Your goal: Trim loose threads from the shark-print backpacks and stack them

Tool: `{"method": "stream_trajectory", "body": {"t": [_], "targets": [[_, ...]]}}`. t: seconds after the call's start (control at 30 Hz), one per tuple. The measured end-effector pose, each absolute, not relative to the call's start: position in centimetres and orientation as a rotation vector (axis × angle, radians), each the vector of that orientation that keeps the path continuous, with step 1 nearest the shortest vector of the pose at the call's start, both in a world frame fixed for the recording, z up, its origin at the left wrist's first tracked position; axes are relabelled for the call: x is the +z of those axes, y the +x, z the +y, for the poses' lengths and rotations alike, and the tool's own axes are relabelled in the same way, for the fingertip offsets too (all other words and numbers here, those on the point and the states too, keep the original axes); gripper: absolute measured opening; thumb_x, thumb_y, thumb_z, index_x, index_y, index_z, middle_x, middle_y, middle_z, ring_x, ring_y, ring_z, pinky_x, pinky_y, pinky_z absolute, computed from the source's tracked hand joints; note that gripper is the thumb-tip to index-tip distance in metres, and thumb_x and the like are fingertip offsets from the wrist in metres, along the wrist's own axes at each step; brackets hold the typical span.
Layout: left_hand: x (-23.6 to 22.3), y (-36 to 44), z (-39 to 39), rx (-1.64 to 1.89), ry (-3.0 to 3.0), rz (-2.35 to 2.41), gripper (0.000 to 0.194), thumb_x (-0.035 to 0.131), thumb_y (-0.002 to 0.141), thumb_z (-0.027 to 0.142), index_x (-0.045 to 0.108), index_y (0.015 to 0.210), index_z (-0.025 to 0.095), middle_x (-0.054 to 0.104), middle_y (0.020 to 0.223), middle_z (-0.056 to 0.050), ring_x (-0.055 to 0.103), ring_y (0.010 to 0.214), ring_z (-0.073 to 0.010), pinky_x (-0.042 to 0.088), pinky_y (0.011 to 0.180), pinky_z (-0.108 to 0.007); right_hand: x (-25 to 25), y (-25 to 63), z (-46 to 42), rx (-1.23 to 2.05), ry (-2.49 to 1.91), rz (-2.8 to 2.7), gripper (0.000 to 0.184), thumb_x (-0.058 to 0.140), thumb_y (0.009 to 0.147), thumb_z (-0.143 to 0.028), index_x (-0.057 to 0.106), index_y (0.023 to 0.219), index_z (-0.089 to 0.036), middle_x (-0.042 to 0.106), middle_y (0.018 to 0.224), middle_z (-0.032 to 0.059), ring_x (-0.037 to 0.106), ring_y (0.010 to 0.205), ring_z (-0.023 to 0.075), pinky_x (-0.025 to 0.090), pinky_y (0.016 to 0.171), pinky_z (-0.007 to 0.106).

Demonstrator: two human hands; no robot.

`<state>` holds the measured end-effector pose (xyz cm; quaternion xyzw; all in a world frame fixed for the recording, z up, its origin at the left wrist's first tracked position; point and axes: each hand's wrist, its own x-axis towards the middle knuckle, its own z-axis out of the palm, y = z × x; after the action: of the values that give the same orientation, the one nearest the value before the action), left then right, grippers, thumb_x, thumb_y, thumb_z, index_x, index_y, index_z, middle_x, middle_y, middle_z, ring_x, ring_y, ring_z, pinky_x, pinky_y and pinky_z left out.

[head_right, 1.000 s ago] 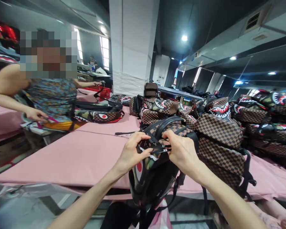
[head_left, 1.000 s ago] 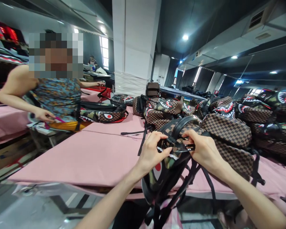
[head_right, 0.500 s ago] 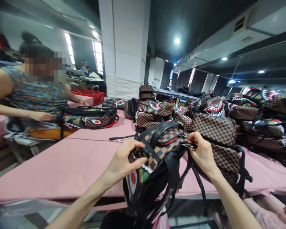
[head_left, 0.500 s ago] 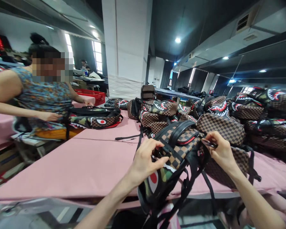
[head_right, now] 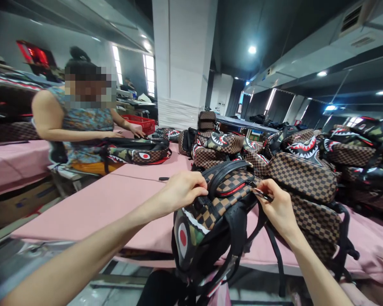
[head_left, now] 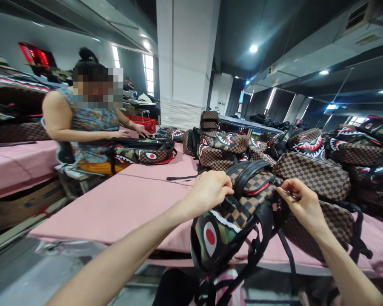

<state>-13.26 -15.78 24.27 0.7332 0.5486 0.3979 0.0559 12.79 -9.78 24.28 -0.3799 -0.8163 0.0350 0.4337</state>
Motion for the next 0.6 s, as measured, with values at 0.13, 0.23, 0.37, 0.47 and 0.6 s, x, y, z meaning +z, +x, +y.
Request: {"method": "stream_trajectory", "body": {"t": [0.13, 0.23, 0.37, 0.47, 0.6], "targets": [[23.3, -13.2, -16.4, 1.432, 1.971, 1.541, 0.018, 0.048, 0.079, 0.021, 0.057, 0.064, 0.018, 0.060, 0.062, 0.000, 0.055, 0.057, -0.0128, 0.040, 0.054, -0.023, 24.5, 12.8, -10.2, 0.121, -0.942, -2.034, 0.018, 0.056, 0.083, -0.036, 0.051, 0.075, -0.021, 0.053, 0.065, -0.0023, 0.051, 0.055, 0.0113, 0.041, 0.051, 0.021], [22.6, -13.7, -16.7, 1.518, 1.543, 1.344, 0.020, 0.045, 0.080, 0.029, 0.051, 0.065, 0.017, 0.055, 0.055, 0.002, 0.051, 0.045, -0.0100, 0.040, 0.045, -0.020, 24.5, 12.9, -10.3, 0.129, -0.940, -2.043, 0.018, 0.056, 0.083, -0.036, 0.052, 0.075, -0.021, 0.054, 0.066, -0.0021, 0.052, 0.056, 0.0110, 0.041, 0.052, 0.020], [22.3, -14.3, -17.0, 1.501, 1.435, 1.269, 0.028, 0.045, 0.080, 0.037, 0.053, 0.065, 0.015, 0.056, 0.057, 0.000, 0.055, 0.049, -0.0108, 0.042, 0.045, -0.020, 24.4, 12.9, -10.1, 0.116, -0.943, -2.036, 0.019, 0.057, 0.082, -0.037, 0.052, 0.074, -0.020, 0.055, 0.066, -0.0019, 0.052, 0.057, 0.0110, 0.042, 0.053, 0.020], [22.1, -14.6, -17.4, 1.441, 1.612, 1.374, 0.030, 0.045, 0.081, 0.038, 0.059, 0.068, 0.015, 0.058, 0.060, -0.001, 0.056, 0.054, -0.0116, 0.042, 0.047, -0.020, 24.1, 12.9, -9.8, 0.136, -0.953, -2.004, 0.019, 0.057, 0.081, -0.038, 0.053, 0.077, -0.020, 0.057, 0.068, -0.0010, 0.055, 0.059, 0.0122, 0.044, 0.055, 0.021], [22.5, -13.9, -17.4, 1.477, 1.841, 1.532, 0.020, 0.049, 0.082, 0.033, 0.063, 0.079, 0.018, 0.065, 0.074, -0.001, 0.059, 0.065, -0.0127, 0.045, 0.058, -0.021, 23.9, 12.6, -9.7, 0.202, -0.978, -1.977, 0.022, 0.058, 0.079, -0.040, 0.055, 0.086, -0.020, 0.061, 0.071, 0.0013, 0.059, 0.062, 0.0151, 0.045, 0.056, 0.023]]}}
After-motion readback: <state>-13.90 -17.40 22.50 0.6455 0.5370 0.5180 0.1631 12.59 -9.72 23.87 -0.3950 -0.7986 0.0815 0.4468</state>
